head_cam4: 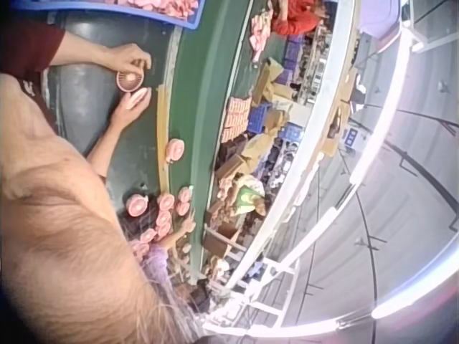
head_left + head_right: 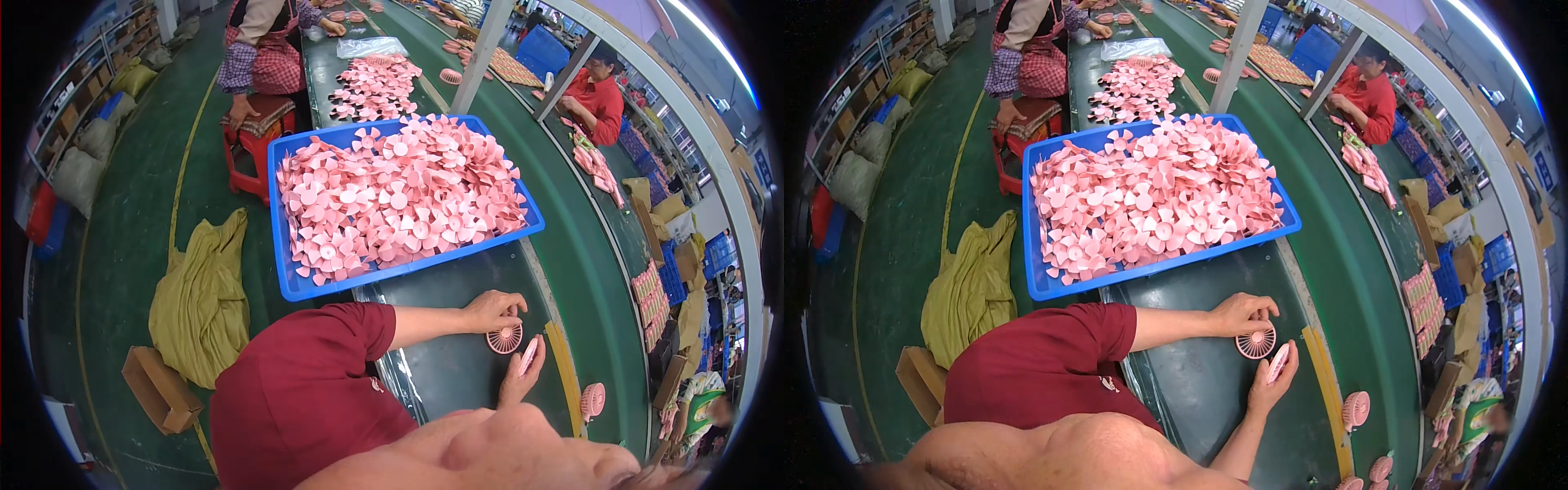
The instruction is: The person assembles handheld fans by taking fan casings and grilles, fitting components together, and pressing the fan covers closed by hand before placing them on the conveyor belt.
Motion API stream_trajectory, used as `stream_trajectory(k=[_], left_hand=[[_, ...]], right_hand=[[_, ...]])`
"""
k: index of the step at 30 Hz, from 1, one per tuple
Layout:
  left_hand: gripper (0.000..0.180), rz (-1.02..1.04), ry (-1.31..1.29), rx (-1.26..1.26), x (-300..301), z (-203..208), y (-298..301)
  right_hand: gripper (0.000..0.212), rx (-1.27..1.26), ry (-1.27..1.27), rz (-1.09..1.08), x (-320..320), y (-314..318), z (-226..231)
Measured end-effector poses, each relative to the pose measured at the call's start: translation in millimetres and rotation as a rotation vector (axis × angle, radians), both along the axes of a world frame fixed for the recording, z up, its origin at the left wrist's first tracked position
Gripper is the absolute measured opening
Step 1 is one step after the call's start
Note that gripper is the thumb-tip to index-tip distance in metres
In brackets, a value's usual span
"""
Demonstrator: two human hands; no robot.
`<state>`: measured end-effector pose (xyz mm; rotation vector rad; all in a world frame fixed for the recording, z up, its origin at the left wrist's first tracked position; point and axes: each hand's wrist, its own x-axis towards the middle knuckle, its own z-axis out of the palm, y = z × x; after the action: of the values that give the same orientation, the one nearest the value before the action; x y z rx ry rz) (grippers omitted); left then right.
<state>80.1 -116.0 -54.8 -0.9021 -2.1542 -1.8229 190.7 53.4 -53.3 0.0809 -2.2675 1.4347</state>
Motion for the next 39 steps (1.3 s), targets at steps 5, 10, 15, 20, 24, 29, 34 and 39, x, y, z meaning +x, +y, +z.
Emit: stream_trajectory(k=[5,10,15,20,24,29,34,39], left_hand=[[0.024,-0.033,-0.097,0.025,-4.5,-2.2,0.5],[0.023,-0.057,-0.166,0.028,-3.7,3.0,0.1],[0.023,-0.043,-0.185,0.042,-3.9,0.4,-0.2],[0.02,-0.042,-0.18,0.043,-5.4,-0.8,2.4],[0.018,-0.026,-0.157,0.049,-4.6,-0.2,1.2],[0.018,-0.01,-0.146,0.038,-6.0,-1.4,3.4],[0.018,-0.013,-0.155,0.028,-5.9,-1.2,3.1],[0.018,-0.005,-0.147,0.02,-6.4,-2.4,3.9]], right_hand=[[0.064,0.017,0.003,0.007,-2.0,0.3,0.3],[0.065,0.058,0.003,-0.001,-0.4,1.3,0.4],[0.064,0.069,-0.005,-0.005,0.0,-0.5,-0.3],[0.063,0.081,-0.016,-0.008,0.7,-0.9,2.3],[0.063,0.094,-0.003,0.002,-0.3,0.5,-2.0],[0.063,0.13,0.008,0.01,-1.1,1.2,0.0],[0.064,0.14,-0.002,0.012,-0.8,0.7,-0.1],[0.064,0.131,-0.007,0.012,-1.0,0.6,0.2]])
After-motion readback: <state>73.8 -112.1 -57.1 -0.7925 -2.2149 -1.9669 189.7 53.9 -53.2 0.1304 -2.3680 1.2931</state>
